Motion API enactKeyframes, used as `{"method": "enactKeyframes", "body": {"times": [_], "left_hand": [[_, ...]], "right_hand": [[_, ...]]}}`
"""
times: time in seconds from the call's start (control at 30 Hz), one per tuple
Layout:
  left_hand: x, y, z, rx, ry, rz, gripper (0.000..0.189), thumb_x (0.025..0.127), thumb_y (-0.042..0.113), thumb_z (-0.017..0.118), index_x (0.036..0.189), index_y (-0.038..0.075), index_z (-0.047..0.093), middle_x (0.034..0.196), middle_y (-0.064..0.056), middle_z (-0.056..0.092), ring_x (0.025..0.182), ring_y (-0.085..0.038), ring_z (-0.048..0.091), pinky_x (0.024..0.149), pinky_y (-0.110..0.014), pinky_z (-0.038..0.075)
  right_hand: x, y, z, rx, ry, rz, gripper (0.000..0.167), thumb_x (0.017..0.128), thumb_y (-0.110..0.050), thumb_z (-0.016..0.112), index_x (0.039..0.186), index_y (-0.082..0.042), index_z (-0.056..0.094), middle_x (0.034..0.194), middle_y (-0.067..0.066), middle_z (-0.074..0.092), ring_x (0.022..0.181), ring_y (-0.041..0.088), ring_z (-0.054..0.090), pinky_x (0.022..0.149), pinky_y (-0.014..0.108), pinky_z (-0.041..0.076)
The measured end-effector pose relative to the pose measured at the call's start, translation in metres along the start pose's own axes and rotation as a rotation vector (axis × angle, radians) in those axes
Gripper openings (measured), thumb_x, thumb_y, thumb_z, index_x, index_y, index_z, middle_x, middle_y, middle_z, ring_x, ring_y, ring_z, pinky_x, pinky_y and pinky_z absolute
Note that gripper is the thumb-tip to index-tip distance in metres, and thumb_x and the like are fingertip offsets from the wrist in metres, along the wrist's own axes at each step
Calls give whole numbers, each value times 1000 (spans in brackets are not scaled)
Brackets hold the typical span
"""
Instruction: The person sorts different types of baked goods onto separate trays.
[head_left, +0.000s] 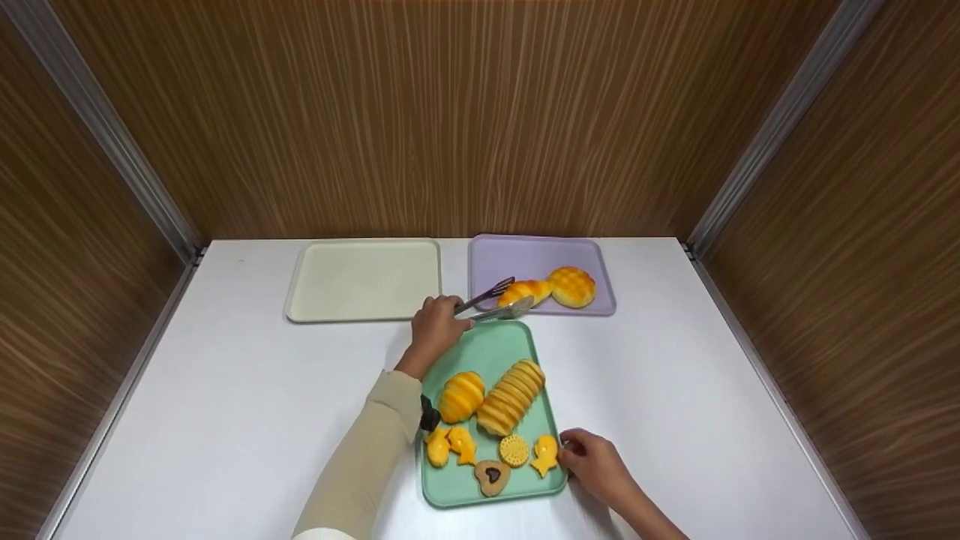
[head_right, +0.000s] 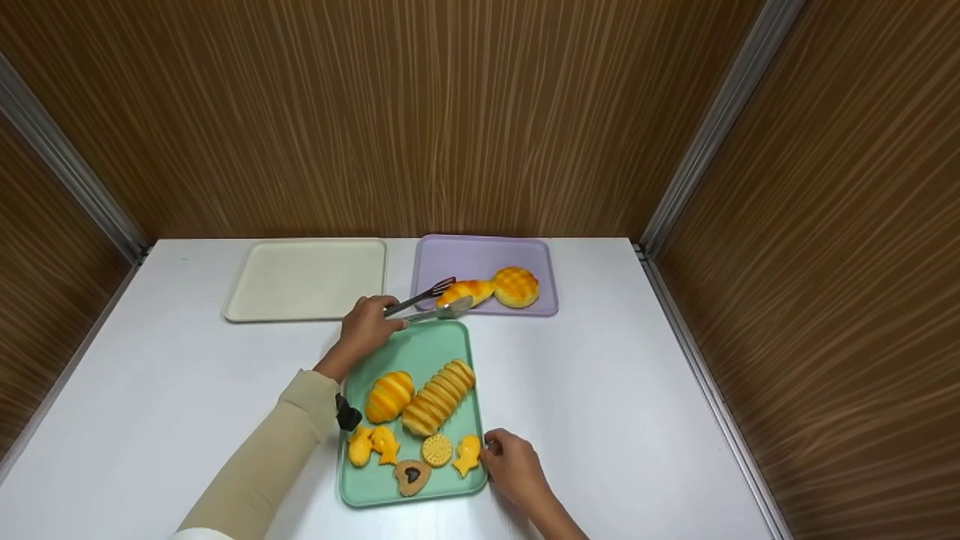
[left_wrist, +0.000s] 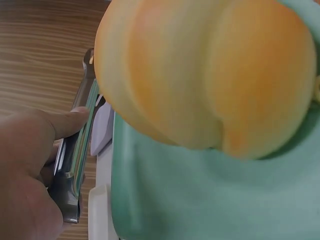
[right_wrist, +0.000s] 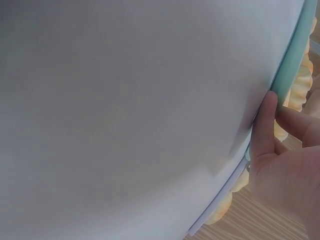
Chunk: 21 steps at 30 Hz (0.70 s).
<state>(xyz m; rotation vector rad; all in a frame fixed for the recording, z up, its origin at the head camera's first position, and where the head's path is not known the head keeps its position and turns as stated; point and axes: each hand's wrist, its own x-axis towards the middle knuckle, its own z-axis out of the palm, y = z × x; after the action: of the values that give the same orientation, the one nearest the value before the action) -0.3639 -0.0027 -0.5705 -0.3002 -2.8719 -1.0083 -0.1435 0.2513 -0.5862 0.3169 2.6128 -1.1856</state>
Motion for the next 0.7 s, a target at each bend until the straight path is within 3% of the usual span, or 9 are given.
{"method": "enactKeyframes", "body": {"times": [0.37,0.7], "left_hand": [[14,9,17,-44,-30,-28,38,90,29,76,121,7,71,113,-9,69,105,-29,57,90,-47,46],[25,5,23,-47,4,-50,40,89,26,77,123,7,70,116,-9,71,105,-31,60,91,-49,47]], "right_hand": [[-5,1,2,39,3,20,27,93,-5,67,119,2,67,89,4,65,77,14,59,65,30,55],[-3,-3,3,33,-12,2,28,93,-6,67,120,2,67,90,4,65,77,14,59,65,30,55]]}}
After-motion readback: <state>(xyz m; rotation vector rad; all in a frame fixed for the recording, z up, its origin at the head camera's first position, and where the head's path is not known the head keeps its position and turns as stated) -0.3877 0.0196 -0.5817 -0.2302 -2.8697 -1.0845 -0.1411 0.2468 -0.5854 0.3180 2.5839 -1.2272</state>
